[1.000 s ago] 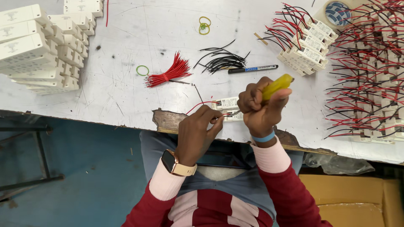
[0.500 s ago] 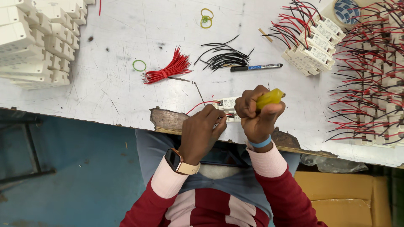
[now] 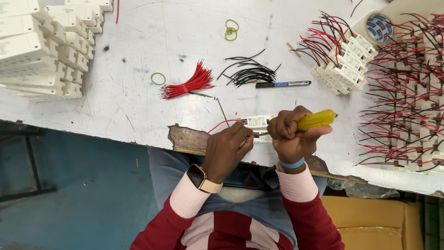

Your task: The person assembles electrical components by inserting red and black wires into white plastic terminal blocks and securing them with a yellow screwdriver. The person repeatedly picks up terminal blocks, inserts wires, and tightens screws.

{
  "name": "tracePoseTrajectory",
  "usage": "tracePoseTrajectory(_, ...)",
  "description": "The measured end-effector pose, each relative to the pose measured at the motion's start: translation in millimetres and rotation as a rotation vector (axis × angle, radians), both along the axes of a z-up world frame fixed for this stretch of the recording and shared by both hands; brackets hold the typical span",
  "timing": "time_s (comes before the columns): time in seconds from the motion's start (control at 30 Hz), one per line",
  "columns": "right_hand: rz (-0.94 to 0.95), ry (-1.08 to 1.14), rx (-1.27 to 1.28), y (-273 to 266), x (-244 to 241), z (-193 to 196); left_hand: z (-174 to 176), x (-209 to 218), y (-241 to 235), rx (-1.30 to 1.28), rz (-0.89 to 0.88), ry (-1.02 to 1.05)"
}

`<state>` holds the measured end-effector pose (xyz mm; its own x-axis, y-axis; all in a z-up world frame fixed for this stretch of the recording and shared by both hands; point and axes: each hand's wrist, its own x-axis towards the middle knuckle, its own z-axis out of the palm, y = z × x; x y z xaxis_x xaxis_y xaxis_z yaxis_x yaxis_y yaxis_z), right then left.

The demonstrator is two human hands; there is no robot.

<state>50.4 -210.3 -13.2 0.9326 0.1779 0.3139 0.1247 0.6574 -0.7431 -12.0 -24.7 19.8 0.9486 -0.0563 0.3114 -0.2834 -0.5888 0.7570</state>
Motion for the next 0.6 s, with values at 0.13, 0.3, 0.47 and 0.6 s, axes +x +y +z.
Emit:
tracePoseTrajectory(0.13,-0.036,0.01,-0.009,3.8,0.6,4.5,9.3,0.5,0.5,0.046,0.001,-0.055)
tracePoseTrajectory(0.3,-0.196,0.127,0.181,0.9,-16.8,28.7,20.0,3.4,10.8,0.122,0.047,-0.184)
tracePoseTrajectory(0.47,-0.35,0.075,-0.014,-21.3,-40.1,60.4,11.5,77.6,39.2,-0.053,0.05,-0.121)
tracePoseTrajectory(0.6,-0.358,0.147,-0.016,-23.4,-47.7,58.8,-10.5,154.4,36.6,0.307,0.038,-0.12)
